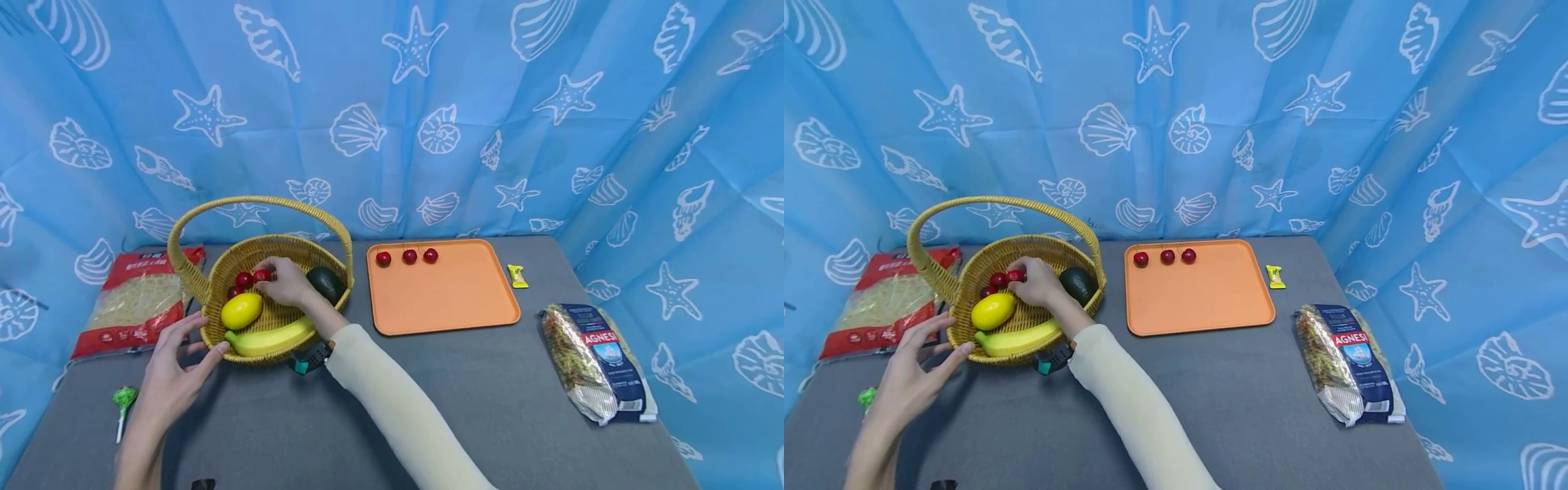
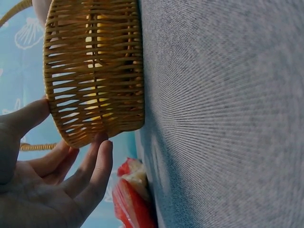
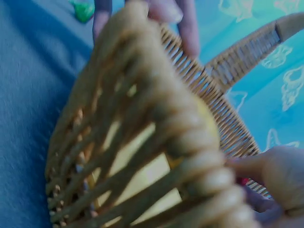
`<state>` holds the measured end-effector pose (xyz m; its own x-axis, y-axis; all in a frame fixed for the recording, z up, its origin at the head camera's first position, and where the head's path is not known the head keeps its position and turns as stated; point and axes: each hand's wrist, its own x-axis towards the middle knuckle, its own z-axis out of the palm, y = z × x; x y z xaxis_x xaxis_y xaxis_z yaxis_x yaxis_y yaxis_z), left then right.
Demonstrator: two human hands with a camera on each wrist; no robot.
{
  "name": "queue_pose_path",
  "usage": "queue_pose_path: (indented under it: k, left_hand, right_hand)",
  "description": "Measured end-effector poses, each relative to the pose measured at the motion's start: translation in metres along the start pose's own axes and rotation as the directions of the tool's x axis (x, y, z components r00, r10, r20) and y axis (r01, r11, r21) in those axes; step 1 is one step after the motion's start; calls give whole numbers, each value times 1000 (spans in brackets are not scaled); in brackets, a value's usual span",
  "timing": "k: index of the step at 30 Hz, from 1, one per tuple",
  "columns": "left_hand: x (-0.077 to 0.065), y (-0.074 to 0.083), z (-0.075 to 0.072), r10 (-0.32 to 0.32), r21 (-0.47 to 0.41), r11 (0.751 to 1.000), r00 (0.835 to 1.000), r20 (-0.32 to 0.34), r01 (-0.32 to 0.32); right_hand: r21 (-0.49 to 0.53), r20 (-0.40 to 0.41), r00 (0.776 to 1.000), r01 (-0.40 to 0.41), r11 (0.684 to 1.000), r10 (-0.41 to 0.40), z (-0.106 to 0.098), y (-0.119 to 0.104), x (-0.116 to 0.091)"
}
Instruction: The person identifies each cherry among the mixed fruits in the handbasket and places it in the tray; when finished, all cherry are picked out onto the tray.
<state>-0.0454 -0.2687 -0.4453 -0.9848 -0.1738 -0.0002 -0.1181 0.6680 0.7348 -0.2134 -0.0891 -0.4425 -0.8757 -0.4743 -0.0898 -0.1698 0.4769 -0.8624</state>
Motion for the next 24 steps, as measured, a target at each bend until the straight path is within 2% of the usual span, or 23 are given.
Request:
queue_pose_path:
  k: [4,8,14,19,24]
  left_hand:
    - [0,-1,-1,3,1,1000,1000,2,-3]
    - [1,-1,-1,5,-7,1000,1000,11,-5]
    - [2,-1,-1,-5,4,1000,1000,13,5]
    - [0,-1,-1,0,6,1000,1000,-7,0]
    - [0,0,0,1,1,1000,1000,-8,-1]
  right_hand:
    - [68,9,997,71,995,-72,-7,-4,-12]
    - [124,54,989,133,983,-140,-24,-12,-32]
    - [189,98,957,252,949,-273,-59,-14,-75]
    - [239,59,928,345,907,-369,-83,-3,-118]
    - [199,-32,904,423,884,-425,-101,23,-154]
